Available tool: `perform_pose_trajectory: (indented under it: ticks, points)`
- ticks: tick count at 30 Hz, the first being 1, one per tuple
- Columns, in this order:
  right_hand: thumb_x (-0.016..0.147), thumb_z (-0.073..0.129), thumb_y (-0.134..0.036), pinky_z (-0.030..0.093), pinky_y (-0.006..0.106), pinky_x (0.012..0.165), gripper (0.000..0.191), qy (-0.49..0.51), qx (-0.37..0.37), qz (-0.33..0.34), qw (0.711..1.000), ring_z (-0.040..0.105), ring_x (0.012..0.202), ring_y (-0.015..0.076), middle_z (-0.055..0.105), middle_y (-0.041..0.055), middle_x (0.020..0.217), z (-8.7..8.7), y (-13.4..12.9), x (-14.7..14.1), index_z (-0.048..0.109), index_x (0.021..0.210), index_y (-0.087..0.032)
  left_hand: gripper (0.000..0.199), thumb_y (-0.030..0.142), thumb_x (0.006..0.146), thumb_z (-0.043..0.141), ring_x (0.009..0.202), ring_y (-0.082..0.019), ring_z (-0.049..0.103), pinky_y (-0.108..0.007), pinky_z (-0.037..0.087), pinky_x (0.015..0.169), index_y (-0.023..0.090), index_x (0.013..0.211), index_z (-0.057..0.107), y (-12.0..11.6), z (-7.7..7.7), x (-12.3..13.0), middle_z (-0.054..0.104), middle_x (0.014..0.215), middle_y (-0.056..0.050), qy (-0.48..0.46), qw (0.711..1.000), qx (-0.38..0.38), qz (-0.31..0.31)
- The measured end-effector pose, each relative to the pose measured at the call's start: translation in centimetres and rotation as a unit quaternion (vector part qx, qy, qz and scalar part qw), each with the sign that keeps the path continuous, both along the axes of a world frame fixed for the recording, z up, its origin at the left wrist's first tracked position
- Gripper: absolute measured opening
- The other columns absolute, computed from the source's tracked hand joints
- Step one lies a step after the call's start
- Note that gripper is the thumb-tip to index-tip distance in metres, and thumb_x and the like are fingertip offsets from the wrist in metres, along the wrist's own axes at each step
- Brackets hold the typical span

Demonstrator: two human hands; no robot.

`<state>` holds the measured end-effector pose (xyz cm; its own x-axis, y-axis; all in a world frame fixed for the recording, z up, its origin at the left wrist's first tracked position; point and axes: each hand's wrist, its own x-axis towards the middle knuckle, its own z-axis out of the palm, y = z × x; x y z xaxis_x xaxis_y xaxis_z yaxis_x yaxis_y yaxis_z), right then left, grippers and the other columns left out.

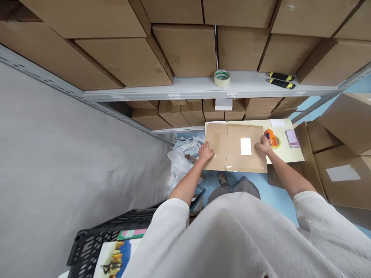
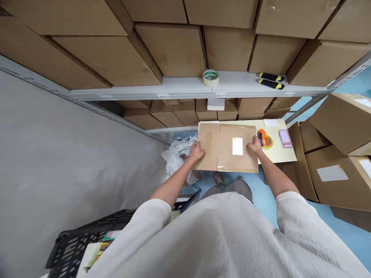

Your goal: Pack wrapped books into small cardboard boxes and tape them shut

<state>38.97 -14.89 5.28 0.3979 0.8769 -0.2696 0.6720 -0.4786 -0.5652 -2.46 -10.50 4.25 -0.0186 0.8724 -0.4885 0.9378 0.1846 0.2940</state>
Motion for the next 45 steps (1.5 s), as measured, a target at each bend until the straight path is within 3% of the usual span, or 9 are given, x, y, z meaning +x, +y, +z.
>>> perform_pose_trajectory:
  ticks: [4, 9, 16, 21, 25, 29, 33, 40, 45]
  points:
    - [0.088, 0.064, -0.040, 0.040, 0.054, 0.130, 0.082, 0.023, -0.028, -0.043, 0.998, 0.049, 0.155, 0.0326, 0.045, 0.0208, 0.170, -1.4, 2.0, -0.3, 0.043, 0.164, -0.019, 0.077, 0.040, 0.099, 0.058, 0.156, -0.039, 0.051, -0.050, 0.045, 0.126, 0.019, 0.171, 0.041, 1.2, -1.4, 0.1, 0.050, 0.170, -0.022, -0.009, 1.000, -0.014, -0.015]
    - [0.092, 0.059, -0.028, 0.047, 0.054, 0.125, 0.065, -0.027, -0.049, 0.068, 0.996, 0.054, 0.153, 0.0315, 0.054, 0.0175, 0.165, -3.1, 2.4, -2.2, 0.054, 0.157, -0.021, 0.071, 0.035, 0.102, 0.055, 0.169, -0.036, 0.032, -0.051, 0.033, 0.134, 0.019, 0.170, 0.043, 1.6, -2.3, 1.4, 0.028, 0.185, -0.018, -0.004, 0.996, 0.012, -0.093]
    - [0.097, 0.058, -0.026, 0.037, 0.056, 0.131, 0.068, -0.056, -0.148, 0.194, 0.968, 0.041, 0.162, 0.0356, 0.044, 0.0176, 0.177, -4.6, 2.6, -4.0, 0.052, 0.164, -0.018, 0.068, 0.033, 0.104, 0.053, 0.171, -0.033, 0.026, -0.050, 0.027, 0.138, 0.020, 0.171, 0.043, 3.2, -2.7, 6.2, 0.029, 0.185, -0.017, -0.048, 0.972, 0.021, -0.229]
    - [0.097, 0.056, -0.022, 0.035, 0.055, 0.130, 0.071, -0.095, -0.181, 0.254, 0.945, 0.038, 0.163, 0.0357, 0.040, 0.0168, 0.180, -4.8, 2.9, -3.6, 0.049, 0.167, -0.019, 0.070, 0.031, 0.104, 0.052, 0.171, -0.034, 0.027, -0.054, 0.026, 0.138, 0.023, 0.173, 0.040, 3.9, -3.2, 9.4, 0.029, 0.185, -0.016, -0.047, 0.970, 0.000, -0.240]
    - [0.098, 0.054, -0.022, 0.042, 0.052, 0.125, 0.068, -0.095, -0.203, 0.284, 0.932, 0.045, 0.156, 0.0370, 0.044, 0.0178, 0.176, -4.0, 4.2, -2.7, 0.051, 0.165, -0.018, 0.071, 0.028, 0.103, 0.053, 0.170, -0.034, 0.029, -0.054, 0.028, 0.136, 0.023, 0.172, 0.040, 4.6, -3.2, 10.9, 0.029, 0.185, -0.017, -0.018, 0.972, -0.017, -0.233]
    - [0.099, 0.052, -0.021, 0.046, 0.050, 0.121, 0.065, -0.084, -0.210, 0.308, 0.924, 0.054, 0.145, 0.0373, 0.051, 0.0211, 0.168, -3.2, 7.4, -1.2, 0.051, 0.164, -0.014, 0.075, 0.025, 0.099, 0.058, 0.167, -0.037, 0.032, -0.052, 0.037, 0.132, 0.021, 0.172, 0.039, 5.3, -3.1, 11.7, 0.031, 0.182, -0.019, -0.005, 0.975, -0.030, -0.220]
    - [0.098, 0.053, -0.021, 0.044, 0.049, 0.123, 0.065, -0.106, -0.195, 0.325, 0.919, 0.052, 0.148, 0.0383, 0.046, 0.0206, 0.172, -3.2, 11.8, -0.1, 0.050, 0.163, -0.014, 0.086, 0.016, 0.090, 0.065, 0.166, -0.036, 0.032, -0.048, 0.040, 0.131, 0.023, 0.172, 0.037, 5.5, -3.5, 11.9, 0.029, 0.182, -0.018, -0.010, 0.977, -0.038, -0.211]
    - [0.094, 0.061, -0.028, 0.029, 0.063, 0.132, 0.087, -0.120, -0.137, 0.387, 0.904, 0.028, 0.165, 0.0430, 0.030, 0.0208, 0.183, -5.2, 19.7, -1.4, 0.030, 0.174, -0.017, 0.091, 0.008, 0.087, 0.066, 0.166, -0.036, 0.030, -0.050, 0.041, 0.130, 0.028, 0.170, 0.037, 5.3, -4.5, 12.2, 0.032, 0.180, -0.016, -0.026, 0.983, -0.019, -0.180]
    - [0.091, 0.062, -0.034, 0.030, 0.067, 0.128, 0.090, -0.127, -0.143, 0.395, 0.899, 0.039, 0.156, 0.0461, 0.046, 0.0250, 0.171, -6.4, 22.7, -3.3, 0.032, 0.173, -0.015, 0.089, 0.006, 0.088, 0.065, 0.166, -0.035, 0.030, -0.048, 0.040, 0.131, 0.026, 0.170, 0.038, 5.0, -4.9, 12.2, 0.032, 0.181, -0.016, -0.028, 0.984, -0.006, -0.175]
